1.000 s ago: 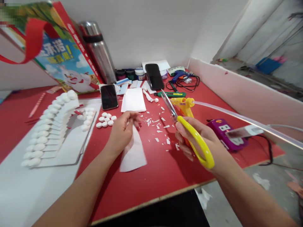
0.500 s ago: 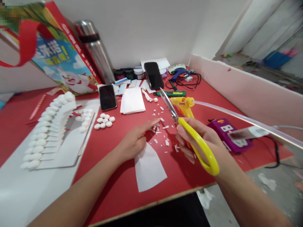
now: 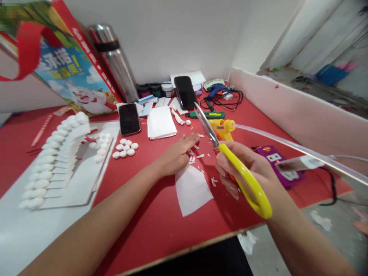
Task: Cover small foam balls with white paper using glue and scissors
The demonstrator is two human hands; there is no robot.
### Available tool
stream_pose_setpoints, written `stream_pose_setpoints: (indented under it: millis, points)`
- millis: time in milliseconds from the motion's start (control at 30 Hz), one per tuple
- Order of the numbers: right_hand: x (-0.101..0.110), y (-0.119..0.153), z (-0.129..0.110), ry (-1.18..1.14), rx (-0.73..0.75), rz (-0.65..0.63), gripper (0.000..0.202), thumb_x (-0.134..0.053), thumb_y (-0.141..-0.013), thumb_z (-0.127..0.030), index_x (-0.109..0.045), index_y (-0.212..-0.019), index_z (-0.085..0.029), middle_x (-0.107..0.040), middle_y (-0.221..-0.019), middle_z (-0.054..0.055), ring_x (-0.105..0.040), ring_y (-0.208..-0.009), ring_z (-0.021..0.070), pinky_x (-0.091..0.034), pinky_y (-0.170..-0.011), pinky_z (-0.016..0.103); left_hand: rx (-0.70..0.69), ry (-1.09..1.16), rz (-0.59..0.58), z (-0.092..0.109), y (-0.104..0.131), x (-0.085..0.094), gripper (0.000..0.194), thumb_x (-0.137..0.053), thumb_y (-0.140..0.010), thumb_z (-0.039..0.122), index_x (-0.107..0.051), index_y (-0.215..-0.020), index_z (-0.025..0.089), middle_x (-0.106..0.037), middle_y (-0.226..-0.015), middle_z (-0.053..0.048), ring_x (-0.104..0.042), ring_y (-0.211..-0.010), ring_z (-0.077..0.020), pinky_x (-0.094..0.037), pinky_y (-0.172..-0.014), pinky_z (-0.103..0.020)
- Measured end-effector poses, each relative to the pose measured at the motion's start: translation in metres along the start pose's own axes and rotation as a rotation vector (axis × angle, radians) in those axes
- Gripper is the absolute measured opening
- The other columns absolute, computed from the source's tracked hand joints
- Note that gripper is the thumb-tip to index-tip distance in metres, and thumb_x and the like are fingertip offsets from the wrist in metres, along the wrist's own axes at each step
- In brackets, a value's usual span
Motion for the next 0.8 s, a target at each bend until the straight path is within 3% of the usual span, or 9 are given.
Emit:
stream_pose_setpoints:
  millis: [100,233,367,467,567,700,800]
  points:
    - [0.002,-0.001,-0.003,-0.008,0.033,-0.005,0.044,-0.09,-0.069,-0.042,-0.061,-0.097,-0.023,-0.053,-0.059,-0.008,-0.041,-0.037,0.0056,-0.033,-0.033,0.019,-0.028,0.188,0.02,0.003,0.012,0.01,0.082,-0.047,-0.067,0.008,-0.056,-0.147,0.026,-0.051,-0.155,-0.002,-0.041,-0.149,-0.0321,-0.032,-0.124,-0.055]
    - [0.006,-0.005,-0.003,0.025,0.057,0.013,0.037,-0.086,-0.074,-0.043,-0.061,-0.093,-0.023,-0.049,-0.058,-0.008,-0.04,-0.036,0.0055,-0.031,-0.033,0.019,0.057,0.086,0.097,-0.017,-0.005,0.027,0.082,-0.052,-0.064,0.01,-0.058,-0.145,0.018,-0.044,-0.16,-0.007,-0.033,-0.152,-0.0365,-0.025,-0.127,-0.057]
    - [0.006,-0.004,-0.008,0.055,0.102,0.005,0.034,-0.085,-0.076,-0.04,-0.062,-0.096,-0.024,-0.054,-0.062,-0.006,-0.043,-0.039,0.0064,-0.032,-0.034,0.02,0.012,-0.025,0.048,-0.022,-0.038,0.022,0.087,-0.051,-0.06,0.01,-0.055,-0.146,0.014,-0.038,-0.162,-0.011,-0.026,-0.155,-0.0362,-0.016,-0.129,-0.056]
    - [0.008,-0.001,-0.013,0.066,0.139,0.013,0.034,-0.085,-0.076,-0.04,-0.063,-0.096,-0.023,-0.055,-0.064,-0.006,-0.042,-0.039,0.0064,-0.032,-0.034,0.021,-0.028,-0.053,0.02,-0.017,-0.045,0.013,0.091,-0.051,-0.056,0.009,-0.054,-0.147,0.012,-0.037,-0.163,-0.011,-0.024,-0.155,-0.0354,-0.011,-0.13,-0.055]
    - [0.011,0.002,-0.013,0.093,0.11,0.038,0.037,-0.085,-0.075,-0.043,-0.063,-0.096,-0.024,-0.053,-0.062,-0.006,-0.042,-0.039,0.007,-0.032,-0.034,0.022,-0.078,0.019,-0.035,0.0,-0.032,-0.002,0.087,-0.049,-0.056,0.008,-0.06,-0.142,0.02,-0.046,-0.159,-0.005,-0.032,-0.153,-0.0322,-0.017,-0.129,-0.053]
    - [0.015,0.004,-0.01,0.076,0.043,0.08,0.044,-0.089,-0.068,-0.044,-0.063,-0.098,-0.025,-0.049,-0.062,-0.007,-0.04,-0.038,0.0072,-0.031,-0.034,0.021,-0.155,0.241,-0.207,0.039,0.004,-0.026,0.083,-0.044,-0.062,0.004,-0.063,-0.139,0.028,-0.055,-0.153,0.001,-0.046,-0.146,-0.0292,-0.033,-0.124,-0.052]
    - [0.016,0.005,-0.012,0.068,0.038,0.086,0.046,-0.089,-0.067,-0.045,-0.063,-0.099,-0.025,-0.048,-0.06,-0.007,-0.038,-0.038,0.0071,-0.03,-0.033,0.021,-0.112,0.325,-0.066,0.044,0.033,-0.004,0.085,-0.047,-0.066,0.002,-0.06,-0.143,0.034,-0.049,-0.157,0.006,-0.036,-0.152,-0.0277,-0.027,-0.127,-0.051]
Point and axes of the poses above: each hand's wrist, its own y-axis away from the middle knuckle, its own x-axis out of the back of the hand, z = x × y, the point moved 10 cm from there along -y, towards the middle knuckle
